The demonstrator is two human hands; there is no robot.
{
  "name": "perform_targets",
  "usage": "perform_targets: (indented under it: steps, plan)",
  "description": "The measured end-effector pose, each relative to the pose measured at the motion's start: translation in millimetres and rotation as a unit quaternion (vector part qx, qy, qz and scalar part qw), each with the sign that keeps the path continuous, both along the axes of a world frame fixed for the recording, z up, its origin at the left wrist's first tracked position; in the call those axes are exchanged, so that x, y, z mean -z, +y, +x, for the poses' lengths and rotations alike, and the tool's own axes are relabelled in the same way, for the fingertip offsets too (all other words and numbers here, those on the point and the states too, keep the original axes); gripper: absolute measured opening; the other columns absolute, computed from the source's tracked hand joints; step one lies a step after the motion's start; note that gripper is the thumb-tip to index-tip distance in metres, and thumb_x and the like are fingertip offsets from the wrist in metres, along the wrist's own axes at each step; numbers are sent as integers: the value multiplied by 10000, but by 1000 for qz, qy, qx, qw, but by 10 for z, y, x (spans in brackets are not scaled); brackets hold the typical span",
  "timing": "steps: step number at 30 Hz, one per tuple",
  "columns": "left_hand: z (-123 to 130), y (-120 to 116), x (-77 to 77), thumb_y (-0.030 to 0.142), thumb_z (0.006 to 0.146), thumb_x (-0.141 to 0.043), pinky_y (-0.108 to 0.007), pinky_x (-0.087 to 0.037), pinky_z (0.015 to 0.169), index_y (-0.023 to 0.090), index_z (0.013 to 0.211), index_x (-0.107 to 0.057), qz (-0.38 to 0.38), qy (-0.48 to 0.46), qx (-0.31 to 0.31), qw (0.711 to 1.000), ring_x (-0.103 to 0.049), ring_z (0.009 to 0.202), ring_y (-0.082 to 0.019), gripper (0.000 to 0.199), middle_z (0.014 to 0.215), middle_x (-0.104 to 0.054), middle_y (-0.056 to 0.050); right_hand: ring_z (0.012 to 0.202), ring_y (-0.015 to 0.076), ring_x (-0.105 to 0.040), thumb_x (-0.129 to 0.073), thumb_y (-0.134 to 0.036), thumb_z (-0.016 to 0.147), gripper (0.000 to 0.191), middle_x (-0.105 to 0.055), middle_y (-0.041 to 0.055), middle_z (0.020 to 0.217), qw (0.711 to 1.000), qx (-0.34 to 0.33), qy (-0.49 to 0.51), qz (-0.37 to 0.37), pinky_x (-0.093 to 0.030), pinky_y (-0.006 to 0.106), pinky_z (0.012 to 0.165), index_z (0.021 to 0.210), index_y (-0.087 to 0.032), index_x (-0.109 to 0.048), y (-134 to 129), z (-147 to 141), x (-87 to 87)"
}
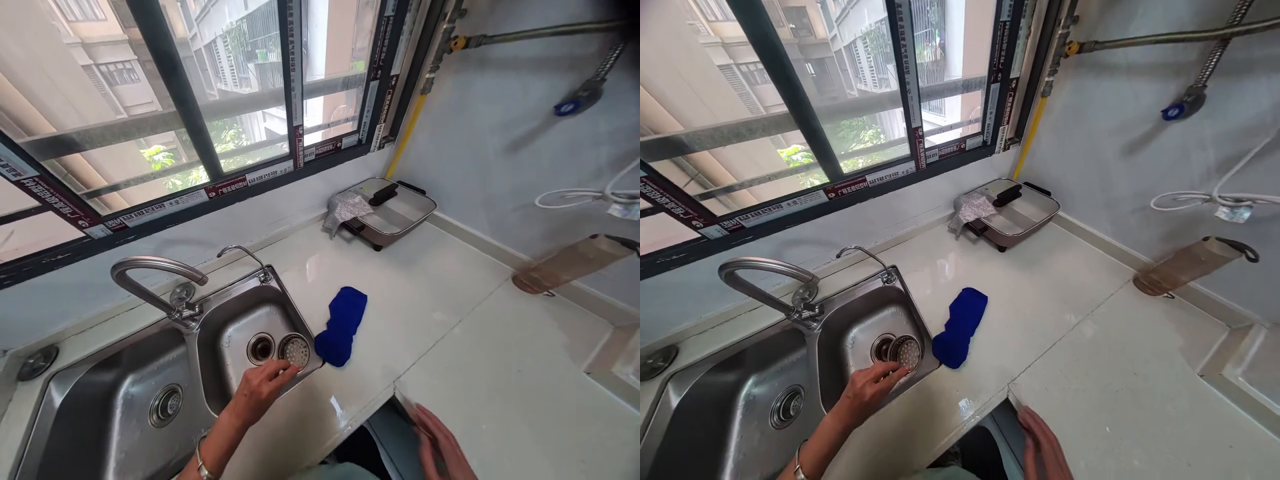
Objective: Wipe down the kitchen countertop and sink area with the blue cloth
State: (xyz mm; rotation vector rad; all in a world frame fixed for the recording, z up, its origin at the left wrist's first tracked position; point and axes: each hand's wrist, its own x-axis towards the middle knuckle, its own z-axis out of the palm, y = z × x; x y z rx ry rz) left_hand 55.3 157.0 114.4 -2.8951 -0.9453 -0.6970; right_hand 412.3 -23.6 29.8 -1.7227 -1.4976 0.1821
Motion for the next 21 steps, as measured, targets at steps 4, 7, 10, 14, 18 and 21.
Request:
perform_targets:
  steps: [4,7,10,14,18,21]
  plan:
    - [259,-107,-426,123,985,-457,-195,-560,642,215,1249,-613,5,6,17,1000,-707,800,-109,319,1007,-764,-40,1097,206,-679,-536,-295,948,390,-652,89,1307,992,-96,83,6,-642,310,860,1333,-242,-558,627,-326,-512]
    - [395,-143,-615,149,990,-480,-198,-541,610,210,1225,-616,-25,-12,8,1000,-703,774,-104,279,995,-772,-26,1116,198,-668,-557,-277,944,402,-627,101,1338,981,-152,119,-14,-637,306,871,1343,-241,-537,961,-446,-838]
    - [492,-160,-726,151,986,-496,-200,-520,591,230,1192,-632,-49,-11,-10,999,-694,744,-97,258,983,-773,-5,1058,174,-676,-549,-214,942,431,-610,125,1345,973,-195,125,18,-637,292,837,1370,-243,-501,1155,-507,-1039]
    - [583,-199,-837,183,1003,-462,-205,-501,573,238,1190,-640,-81,35,-32,996,-683,742,-103,264,984,-768,-4,909,123,-693,-512,-106,929,481,-633,139,1308,943,-309,104,71,-629,240,775,1393,-229,-473,1313,-594,-1113]
    - [627,-282,-950,194,1013,-421,-224,-490,531,239,1244,-618,-102,80,-36,991,-652,690,-108,307,959,-756,-7,1032,171,-678,-557,-96,901,417,-691,108,1150,927,-352,47,122,-628,291,860,1304,-204,-563,1388,-728,-1025]
    - [620,-338,-1000,160,1003,-427,-234,-516,552,215,1280,-590,-102,88,-28,990,-660,720,-118,326,991,-758,-23,905,140,-663,-593,-72,871,410,-674,84,1064,928,-345,46,130,-623,251,777,1254,-217,-607,1371,-802,-934]
